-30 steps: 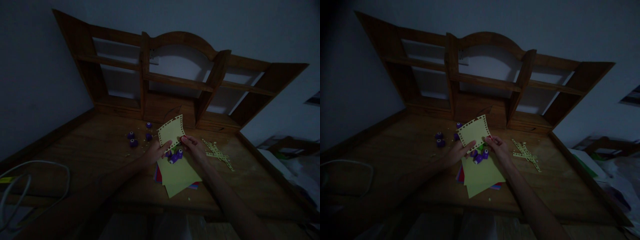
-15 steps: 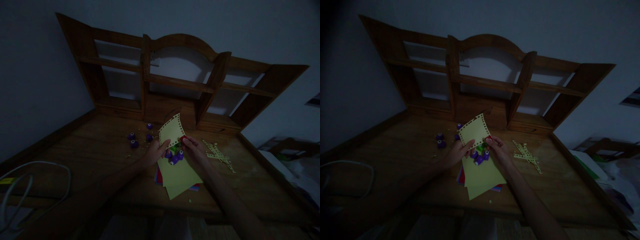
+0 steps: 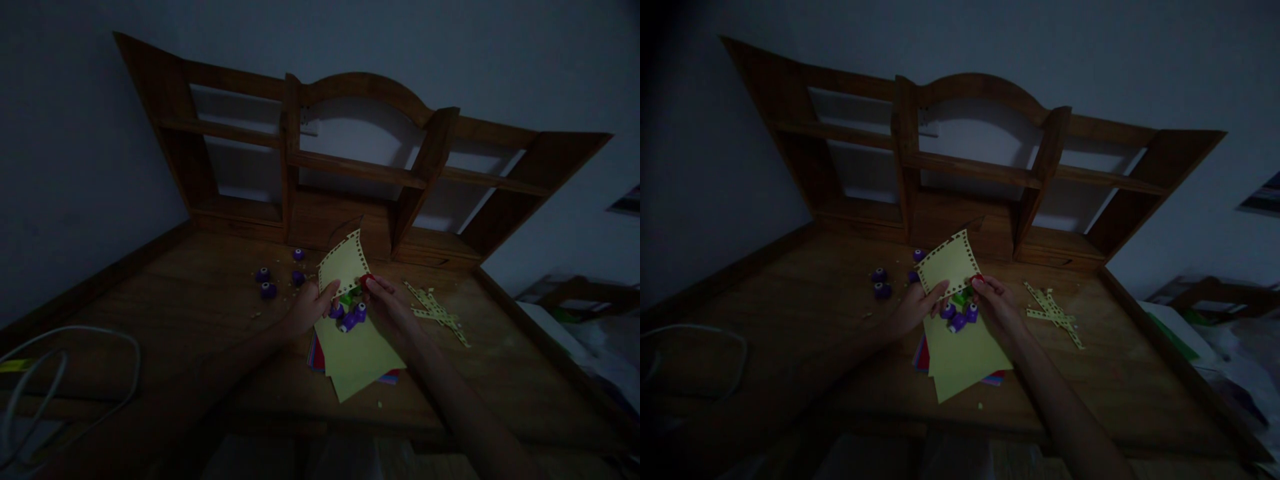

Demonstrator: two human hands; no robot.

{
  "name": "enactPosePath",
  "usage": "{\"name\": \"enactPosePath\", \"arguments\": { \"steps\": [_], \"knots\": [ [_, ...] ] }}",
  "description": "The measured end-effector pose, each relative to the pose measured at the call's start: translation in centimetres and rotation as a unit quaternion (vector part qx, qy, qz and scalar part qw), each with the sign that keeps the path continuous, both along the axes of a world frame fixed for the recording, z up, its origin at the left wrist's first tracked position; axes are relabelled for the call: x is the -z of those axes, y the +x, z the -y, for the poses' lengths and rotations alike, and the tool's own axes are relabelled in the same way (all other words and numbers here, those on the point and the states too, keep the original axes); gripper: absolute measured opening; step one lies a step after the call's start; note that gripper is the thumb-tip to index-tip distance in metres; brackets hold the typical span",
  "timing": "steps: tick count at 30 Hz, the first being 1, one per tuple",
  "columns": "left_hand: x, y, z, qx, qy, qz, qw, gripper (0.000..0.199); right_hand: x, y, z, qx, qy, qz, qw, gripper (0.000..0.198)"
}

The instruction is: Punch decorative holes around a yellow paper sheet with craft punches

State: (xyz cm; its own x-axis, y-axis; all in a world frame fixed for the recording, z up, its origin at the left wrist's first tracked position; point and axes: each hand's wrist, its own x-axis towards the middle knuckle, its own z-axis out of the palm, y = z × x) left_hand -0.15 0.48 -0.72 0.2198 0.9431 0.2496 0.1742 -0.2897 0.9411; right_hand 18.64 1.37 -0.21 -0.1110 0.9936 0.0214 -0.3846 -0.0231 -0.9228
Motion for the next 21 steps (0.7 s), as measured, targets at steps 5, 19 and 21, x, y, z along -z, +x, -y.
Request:
{"name": "enactPosePath", "arguments": {
  "steps": [5, 19, 21],
  "knots": [
    [-0.21, -0.11, 0.01, -0.008, 0.007, -0.003, 1.0, 0.05, -0.14, -0.07, 0.19, -0.003, 0.012, 0.015, 1.0, 0.02],
    [0.21, -0.5, -0.28, -0.049, -0.013, 0.044, 0.998, 0.043, -0.13, 0.26, 0.29, -0.019, -0.012, -0.01, 1.0, 0.022],
    [0.3, -0.53, -0.32, -0.058, -0.014, 0.054, 0.997, 0.043, 0.01, 0.3, 0.19, -0.016, -0.015, -0.021, 1.0, 0.023]
  ]
}}
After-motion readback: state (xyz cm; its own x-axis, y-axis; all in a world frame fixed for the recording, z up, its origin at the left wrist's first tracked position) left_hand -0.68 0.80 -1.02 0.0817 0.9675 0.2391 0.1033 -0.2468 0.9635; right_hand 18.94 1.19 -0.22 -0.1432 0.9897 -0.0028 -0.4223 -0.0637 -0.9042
